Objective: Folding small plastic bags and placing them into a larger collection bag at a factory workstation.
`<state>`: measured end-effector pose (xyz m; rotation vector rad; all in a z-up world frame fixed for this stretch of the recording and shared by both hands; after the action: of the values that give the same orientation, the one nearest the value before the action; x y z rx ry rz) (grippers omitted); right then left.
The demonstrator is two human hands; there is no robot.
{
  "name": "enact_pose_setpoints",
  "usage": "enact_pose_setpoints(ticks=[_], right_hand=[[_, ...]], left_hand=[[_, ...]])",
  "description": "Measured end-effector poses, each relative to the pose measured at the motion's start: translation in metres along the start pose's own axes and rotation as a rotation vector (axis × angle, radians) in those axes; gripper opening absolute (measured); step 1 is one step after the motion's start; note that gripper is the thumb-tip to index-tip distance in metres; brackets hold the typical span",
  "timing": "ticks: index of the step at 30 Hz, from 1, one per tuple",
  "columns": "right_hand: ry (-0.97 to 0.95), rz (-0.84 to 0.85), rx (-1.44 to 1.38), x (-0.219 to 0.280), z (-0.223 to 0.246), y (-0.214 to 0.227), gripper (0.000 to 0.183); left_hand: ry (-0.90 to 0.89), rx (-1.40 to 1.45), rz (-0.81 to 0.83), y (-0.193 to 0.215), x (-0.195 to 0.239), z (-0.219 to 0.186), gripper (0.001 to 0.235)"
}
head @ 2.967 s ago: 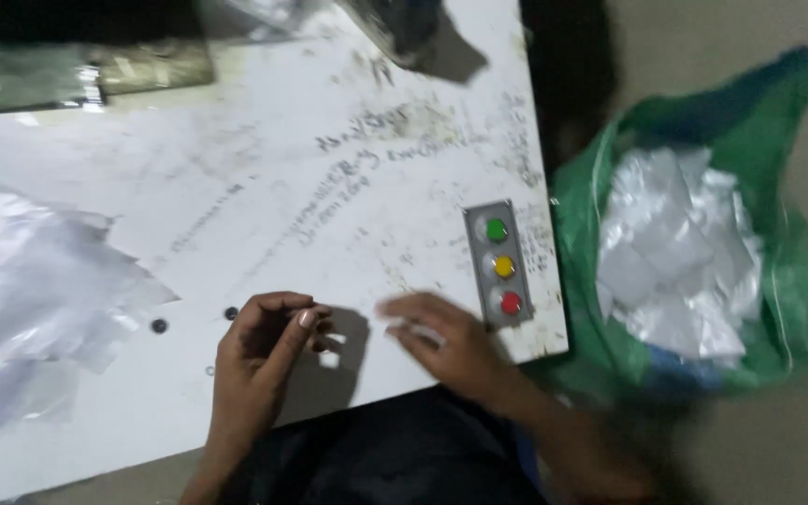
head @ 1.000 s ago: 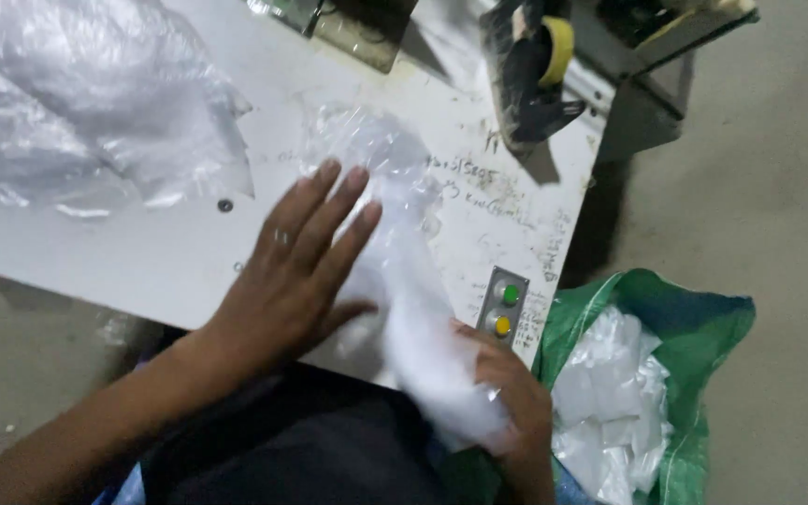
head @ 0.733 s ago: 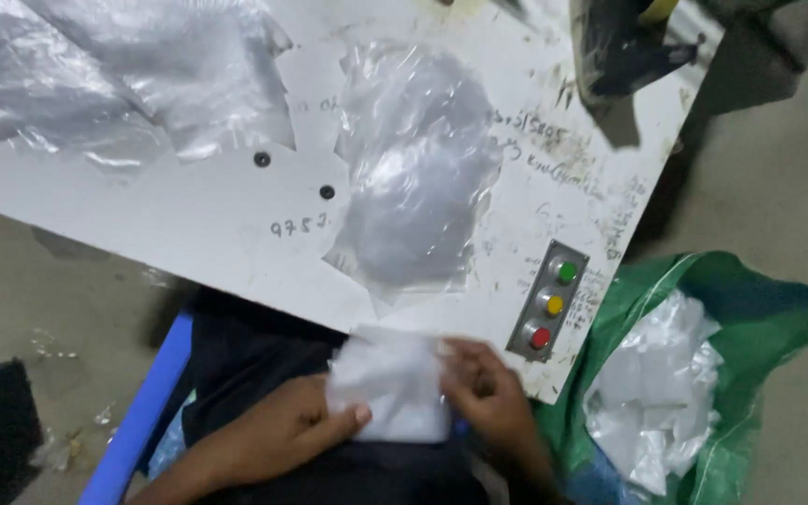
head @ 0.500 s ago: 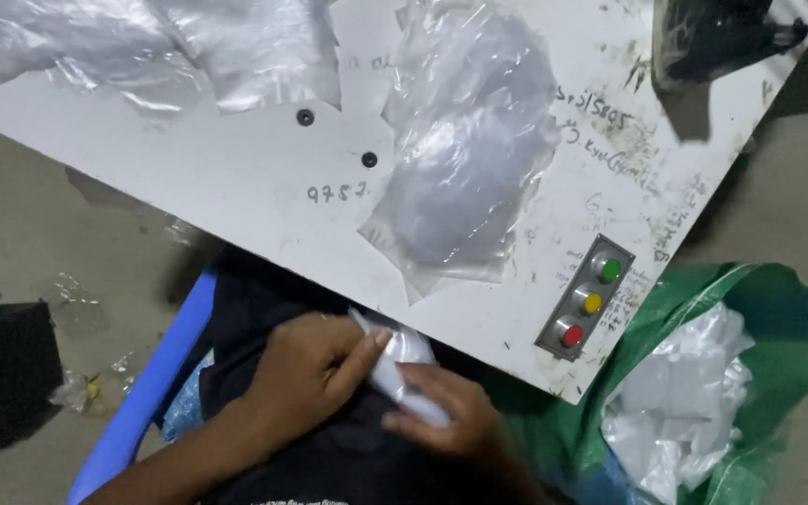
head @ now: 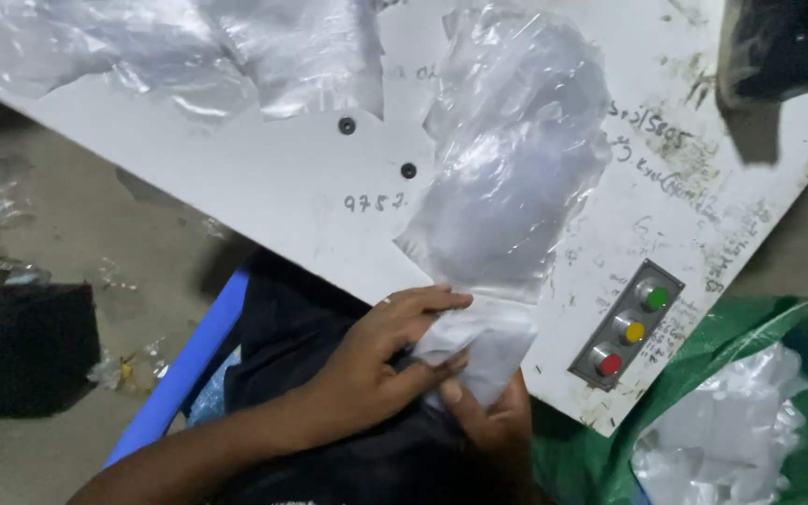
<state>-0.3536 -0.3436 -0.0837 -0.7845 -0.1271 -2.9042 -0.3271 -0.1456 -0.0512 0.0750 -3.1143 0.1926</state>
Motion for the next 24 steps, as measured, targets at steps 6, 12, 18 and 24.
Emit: enact_pose_setpoints(ticks=[6, 12, 18, 24], right_hand=[[0.011, -0.483, -0.387, -0.021, 0.041, -0.014, 0.072], [0.164, -0.474, -0.421, -0.026, 0.038, 0.003, 0.069], [0.104, -0.638, -0.412, -0.016, 0.038, -0.002, 0.067], [0.125, -0.641, -0.422, -0.017, 0.044, -0.003, 0.063]], left_hand=[[-0.124, -0.317, -0.274, 0.051, -0.05, -0.031, 0.003], [-0.413, -0.944, -0.514, 0.123, -0.119, 0.003, 0.031], [-0.351, -1.276, -0.501, 0.133, -0.137, 0.033, 0.04], [-0.624, -1.262, -0.254, 0.114, -0.114, 0.017, 0.009]])
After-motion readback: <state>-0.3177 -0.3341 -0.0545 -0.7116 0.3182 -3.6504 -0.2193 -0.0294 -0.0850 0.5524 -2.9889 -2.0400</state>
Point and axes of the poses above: each hand's wrist, its own x-axis away from the middle knuckle, its own y-axis out of the back of the hand, z = x × y, the point moved 2 cm from there along -x, towards the middle knuckle, and after that the axes turned 3 degrees about -z, right-handed, at the moved point
